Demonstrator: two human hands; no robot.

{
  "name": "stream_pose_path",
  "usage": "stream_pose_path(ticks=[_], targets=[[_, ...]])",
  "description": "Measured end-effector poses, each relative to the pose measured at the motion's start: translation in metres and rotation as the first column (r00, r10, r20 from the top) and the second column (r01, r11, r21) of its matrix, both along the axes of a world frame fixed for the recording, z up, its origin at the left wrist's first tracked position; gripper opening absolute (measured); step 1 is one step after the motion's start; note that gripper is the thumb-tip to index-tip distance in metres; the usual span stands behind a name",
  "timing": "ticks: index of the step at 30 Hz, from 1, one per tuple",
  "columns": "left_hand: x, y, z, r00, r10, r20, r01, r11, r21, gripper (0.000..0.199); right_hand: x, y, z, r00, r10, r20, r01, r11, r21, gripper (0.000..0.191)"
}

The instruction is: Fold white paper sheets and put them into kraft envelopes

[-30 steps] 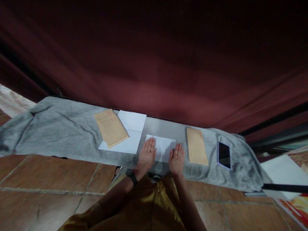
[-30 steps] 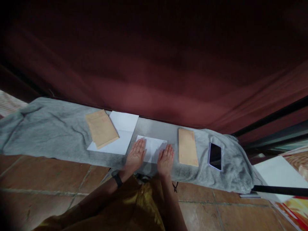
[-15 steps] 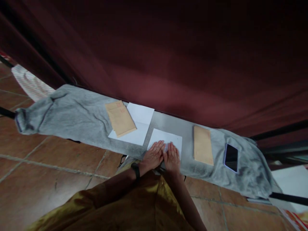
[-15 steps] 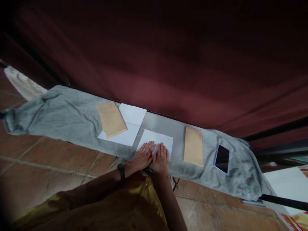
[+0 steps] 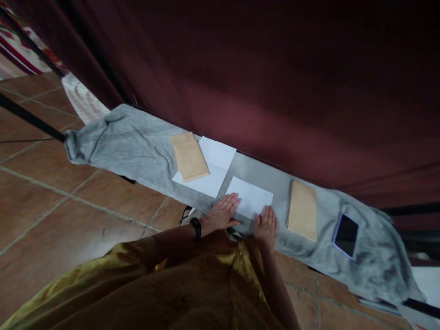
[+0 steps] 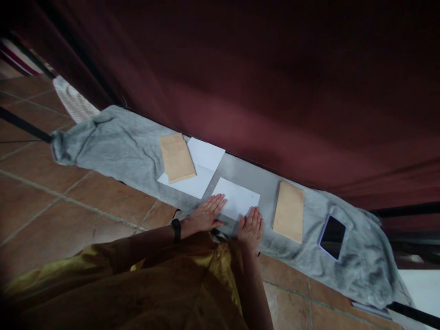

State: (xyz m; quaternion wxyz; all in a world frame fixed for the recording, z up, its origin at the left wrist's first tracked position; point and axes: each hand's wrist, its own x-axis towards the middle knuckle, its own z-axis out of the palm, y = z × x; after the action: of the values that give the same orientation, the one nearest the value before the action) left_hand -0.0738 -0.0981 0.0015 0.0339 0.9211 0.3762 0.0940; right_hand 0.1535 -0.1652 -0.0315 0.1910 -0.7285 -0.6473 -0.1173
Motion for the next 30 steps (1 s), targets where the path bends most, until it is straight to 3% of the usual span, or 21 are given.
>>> stream_pose_path(ticks=[6,10,16,23,30], targets=[[-0.001,-0.001,0.005,1.0,0.01,-0.02,-0.01,1.0,0.003,0.096,0.007,-0.001,0.009,0.998,-0.029,-0.061,0.03,0.999,0.018,0.063],[0.0,-0.003,0.006,1.0,0.019,0.009,-0.019,1.0,0.0,0.089,-0.007,0.018,0.021,0.981,0.077,-0.177,-0.088,0.994,-0.058,0.062],[0.017,0.009,0.011,0.99,0.062,0.124,-0.062,0.998,-0.002,0.059,-0.034,0.054,0.027,0.94,0.183,-0.288,-0.225,0.967,-0.12,0.059],[0.051,0.049,0.004,0.993,0.057,0.102,-0.053,0.998,-0.038,0.057,-0.035,0.074,0.029,0.972,0.168,-0.165,-0.198,0.962,-0.186,0.052],[0.059,0.069,-0.004,0.986,0.136,0.092,-0.135,0.991,-0.014,0.056,-0.022,0.087,0.027,0.99,0.112,-0.088,-0.125,0.98,-0.156,0.052]])
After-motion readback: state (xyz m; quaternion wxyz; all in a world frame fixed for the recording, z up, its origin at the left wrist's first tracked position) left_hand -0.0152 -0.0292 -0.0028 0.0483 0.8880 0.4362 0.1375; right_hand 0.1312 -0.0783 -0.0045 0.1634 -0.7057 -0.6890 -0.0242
